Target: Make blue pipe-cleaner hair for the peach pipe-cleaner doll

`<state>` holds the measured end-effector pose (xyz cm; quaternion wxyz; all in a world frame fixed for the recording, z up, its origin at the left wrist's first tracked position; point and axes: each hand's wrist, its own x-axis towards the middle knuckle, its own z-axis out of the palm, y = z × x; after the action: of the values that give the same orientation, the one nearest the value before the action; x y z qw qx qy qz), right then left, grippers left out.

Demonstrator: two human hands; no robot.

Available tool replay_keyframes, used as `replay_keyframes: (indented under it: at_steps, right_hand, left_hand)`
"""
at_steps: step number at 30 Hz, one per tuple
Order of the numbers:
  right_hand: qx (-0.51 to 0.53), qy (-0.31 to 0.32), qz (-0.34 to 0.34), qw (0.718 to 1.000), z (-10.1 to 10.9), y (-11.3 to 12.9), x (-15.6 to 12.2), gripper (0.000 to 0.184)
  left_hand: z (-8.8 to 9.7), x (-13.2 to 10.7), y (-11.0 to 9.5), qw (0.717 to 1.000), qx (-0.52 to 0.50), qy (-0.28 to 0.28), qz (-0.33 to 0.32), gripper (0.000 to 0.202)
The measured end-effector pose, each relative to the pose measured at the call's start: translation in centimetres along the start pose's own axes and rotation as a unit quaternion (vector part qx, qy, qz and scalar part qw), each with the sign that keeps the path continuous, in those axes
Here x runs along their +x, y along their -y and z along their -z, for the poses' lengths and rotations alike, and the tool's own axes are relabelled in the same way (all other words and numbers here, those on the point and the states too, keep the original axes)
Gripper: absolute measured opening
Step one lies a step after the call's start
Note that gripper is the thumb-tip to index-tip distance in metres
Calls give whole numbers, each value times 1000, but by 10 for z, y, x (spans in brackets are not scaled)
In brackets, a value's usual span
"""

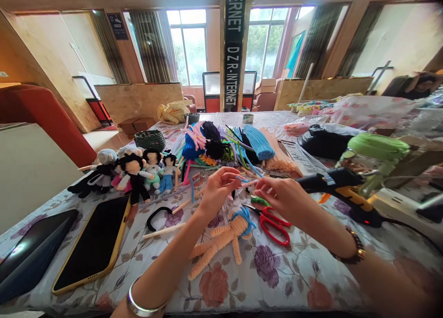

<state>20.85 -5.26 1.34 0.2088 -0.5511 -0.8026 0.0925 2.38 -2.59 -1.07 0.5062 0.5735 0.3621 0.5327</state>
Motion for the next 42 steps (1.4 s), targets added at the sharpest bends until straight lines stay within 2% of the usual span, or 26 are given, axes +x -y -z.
replay_keyframes:
  at_steps: [4,10,16,19,22,25,28,31,34,38,42]
  right_hand:
    - [100,-42,23,994,-2,2,7,19]
    - [167,-66,17,984,-12,3,12,13]
    - [290,-40,-3,956,-16,-4,16,20]
    - [370,-12,-10,929,-17,-10,19,29]
    - [449,27,-40,892,-19,-13,21,35]
    - [499,57,-68,862,-20,-16,22,36]
    - [524,78,-79,845,-21,-17,23,35]
    - [528,93,-89,840,-22,-18,23,35]
    - [534,103,-94,834,-23,-18,23,35]
    - [545,109,-95,826,-22,-15,22,35]
    - [551,104,-83,824,-19,-9,18,32]
  left_hand:
    - [0,0,2,1000,17,18,9,28]
    - [1,0,3,999,33,24,11,29]
    - [1,1,5,999,30,26,-2,34]
    - [0,1,4,995,92,-2,-48,30]
    - [0,-1,1,962,217,-56,-156,18]
    - [1,-2,-2,901,332,-86,-267,9]
    - [2,-3,-2,845,417,-79,-324,8]
    - [3,-5,-3,808,466,-96,-347,10]
    - [4,-7,-4,792,482,-112,-357,12]
    - [6,-7,-3,775,499,-83,-379,9]
    - [7,-8,-2,778,499,-73,-374,11]
